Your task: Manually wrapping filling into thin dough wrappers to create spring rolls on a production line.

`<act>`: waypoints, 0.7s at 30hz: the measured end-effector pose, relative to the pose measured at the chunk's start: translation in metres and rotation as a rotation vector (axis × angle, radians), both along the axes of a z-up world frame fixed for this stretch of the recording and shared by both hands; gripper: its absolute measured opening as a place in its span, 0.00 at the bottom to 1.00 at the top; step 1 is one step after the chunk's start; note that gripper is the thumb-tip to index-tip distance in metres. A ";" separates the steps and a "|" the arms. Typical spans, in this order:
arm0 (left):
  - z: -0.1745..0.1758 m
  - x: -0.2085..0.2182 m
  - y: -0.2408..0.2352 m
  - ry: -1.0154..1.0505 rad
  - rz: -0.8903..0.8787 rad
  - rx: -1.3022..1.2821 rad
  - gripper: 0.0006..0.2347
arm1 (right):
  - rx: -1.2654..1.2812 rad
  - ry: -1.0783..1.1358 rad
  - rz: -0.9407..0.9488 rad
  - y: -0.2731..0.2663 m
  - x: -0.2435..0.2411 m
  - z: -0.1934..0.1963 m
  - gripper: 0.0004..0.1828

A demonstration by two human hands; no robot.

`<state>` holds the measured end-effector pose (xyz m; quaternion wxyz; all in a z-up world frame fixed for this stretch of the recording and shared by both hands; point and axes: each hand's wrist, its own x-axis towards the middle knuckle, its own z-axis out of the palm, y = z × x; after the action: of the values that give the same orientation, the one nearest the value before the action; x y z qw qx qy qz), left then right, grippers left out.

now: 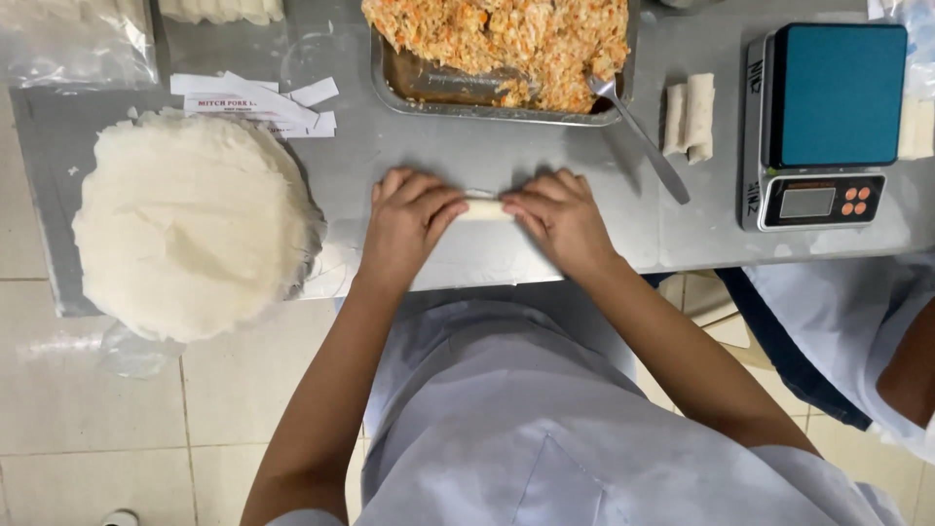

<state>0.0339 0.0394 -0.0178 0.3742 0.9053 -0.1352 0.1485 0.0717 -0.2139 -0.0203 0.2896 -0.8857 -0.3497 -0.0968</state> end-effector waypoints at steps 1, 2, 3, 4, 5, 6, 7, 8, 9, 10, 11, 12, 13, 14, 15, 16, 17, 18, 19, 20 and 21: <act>-0.003 -0.007 -0.005 0.004 0.000 0.000 0.07 | 0.000 0.004 0.000 0.001 -0.007 -0.002 0.09; -0.006 -0.010 -0.010 -0.035 -0.010 0.078 0.05 | -0.009 0.003 -0.015 0.002 -0.009 -0.004 0.08; -0.008 -0.012 -0.015 -0.073 -0.019 0.156 0.06 | -0.018 0.002 -0.029 0.003 -0.011 -0.004 0.11; -0.007 -0.013 -0.015 -0.085 -0.020 0.157 0.06 | -0.017 -0.009 -0.031 0.007 -0.014 0.000 0.11; -0.005 -0.014 -0.015 -0.050 -0.018 0.173 0.08 | -0.032 0.019 -0.032 0.011 -0.016 0.005 0.11; -0.005 -0.020 -0.016 -0.004 -0.021 0.189 0.10 | -0.047 0.058 -0.037 0.014 -0.025 0.008 0.12; -0.003 -0.014 -0.013 -0.005 -0.027 0.190 0.10 | -0.046 0.058 -0.043 0.017 -0.018 0.006 0.12; -0.003 -0.008 -0.014 0.003 -0.041 0.204 0.11 | -0.087 0.018 -0.051 0.017 -0.014 0.003 0.12; -0.003 -0.001 -0.015 0.011 -0.055 0.218 0.12 | -0.128 -0.022 -0.058 0.015 -0.008 0.000 0.12; 0.005 -0.010 -0.017 0.007 -0.077 0.211 0.12 | -0.135 -0.022 -0.080 0.012 -0.022 0.001 0.12; 0.012 -0.017 -0.019 0.071 -0.122 0.229 0.12 | -0.157 0.014 -0.065 0.008 -0.036 0.002 0.09; 0.020 -0.019 -0.020 0.124 -0.165 0.250 0.12 | -0.178 0.039 -0.049 0.006 -0.042 0.004 0.07; 0.017 -0.027 -0.021 0.110 -0.183 0.246 0.12 | -0.183 0.029 -0.070 -0.005 -0.052 0.010 0.07; 0.014 -0.040 -0.021 0.192 -0.229 0.236 0.14 | -0.167 0.064 -0.060 -0.015 -0.066 0.016 0.08; 0.011 -0.053 -0.020 0.275 -0.275 0.228 0.16 | -0.150 0.100 -0.051 -0.023 -0.080 0.022 0.11; 0.012 -0.059 -0.014 0.263 -0.281 0.228 0.16 | -0.152 0.089 -0.060 -0.043 -0.073 0.031 0.11; 0.013 -0.064 -0.006 0.259 -0.223 0.209 0.16 | -0.027 0.052 -0.204 -0.063 -0.067 0.039 0.11; 0.015 -0.076 0.001 0.269 -0.160 0.188 0.15 | 0.098 0.025 -0.341 -0.082 -0.066 0.048 0.13; 0.016 -0.073 0.004 0.269 -0.163 0.188 0.15 | 0.097 0.025 -0.344 -0.105 -0.037 0.058 0.13; 0.017 -0.076 0.007 0.278 -0.107 0.161 0.14 | 0.059 -0.057 -0.425 -0.127 -0.014 0.067 0.16; 0.018 -0.080 0.011 0.288 -0.051 0.136 0.12 | 0.019 -0.141 -0.503 -0.149 0.009 0.076 0.21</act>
<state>-0.0462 0.0507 0.0006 0.3313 0.9368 -0.1127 -0.0016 0.0805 -0.3626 0.0552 0.2396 -0.9331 -0.1367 -0.2305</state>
